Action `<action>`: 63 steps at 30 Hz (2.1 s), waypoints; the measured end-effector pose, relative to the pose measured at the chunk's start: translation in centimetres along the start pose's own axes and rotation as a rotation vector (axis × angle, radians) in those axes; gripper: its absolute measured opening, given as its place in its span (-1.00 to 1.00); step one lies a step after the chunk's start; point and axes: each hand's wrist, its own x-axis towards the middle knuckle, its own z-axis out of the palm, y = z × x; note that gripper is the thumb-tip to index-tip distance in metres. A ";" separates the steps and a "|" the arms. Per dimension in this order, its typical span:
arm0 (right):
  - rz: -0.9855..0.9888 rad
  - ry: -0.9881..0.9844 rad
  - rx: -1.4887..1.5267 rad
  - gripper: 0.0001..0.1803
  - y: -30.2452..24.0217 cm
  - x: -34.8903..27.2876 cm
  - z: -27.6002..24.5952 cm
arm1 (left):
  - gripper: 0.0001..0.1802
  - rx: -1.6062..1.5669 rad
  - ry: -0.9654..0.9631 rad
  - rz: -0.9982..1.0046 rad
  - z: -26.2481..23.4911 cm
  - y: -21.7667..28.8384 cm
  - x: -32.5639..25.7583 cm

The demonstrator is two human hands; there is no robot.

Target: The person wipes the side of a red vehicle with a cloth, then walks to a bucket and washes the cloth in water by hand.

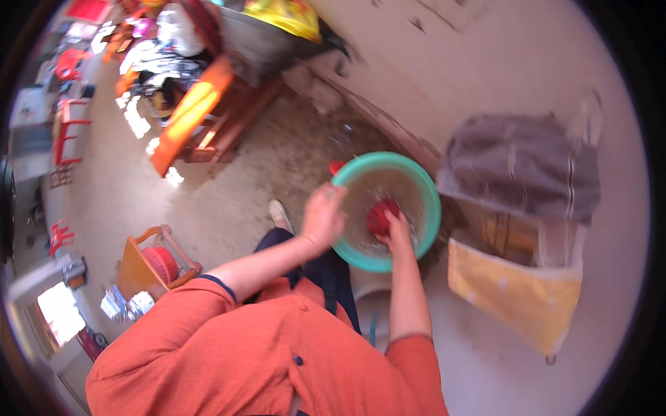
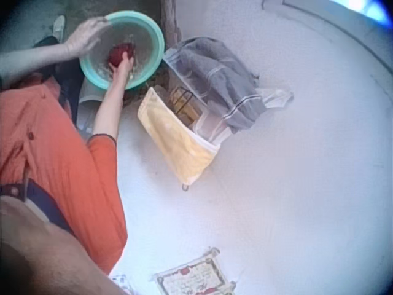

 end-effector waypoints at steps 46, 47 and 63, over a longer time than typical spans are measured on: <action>-0.585 0.443 0.256 -0.78 -1.8 -9.6 -1.7 | -0.20 -0.125 -0.589 0.142 -0.1 14.3 -2.2; -0.559 0.336 0.271 -0.81 -2.5 -11.4 -1.2 | -0.22 -0.109 -0.506 0.183 0.8 13.5 -2.2; -0.950 -1.270 0.809 -0.65 -11.4 -25.0 2.0 | -0.46 -1.976 -1.694 -0.531 -7.6 19.6 -0.6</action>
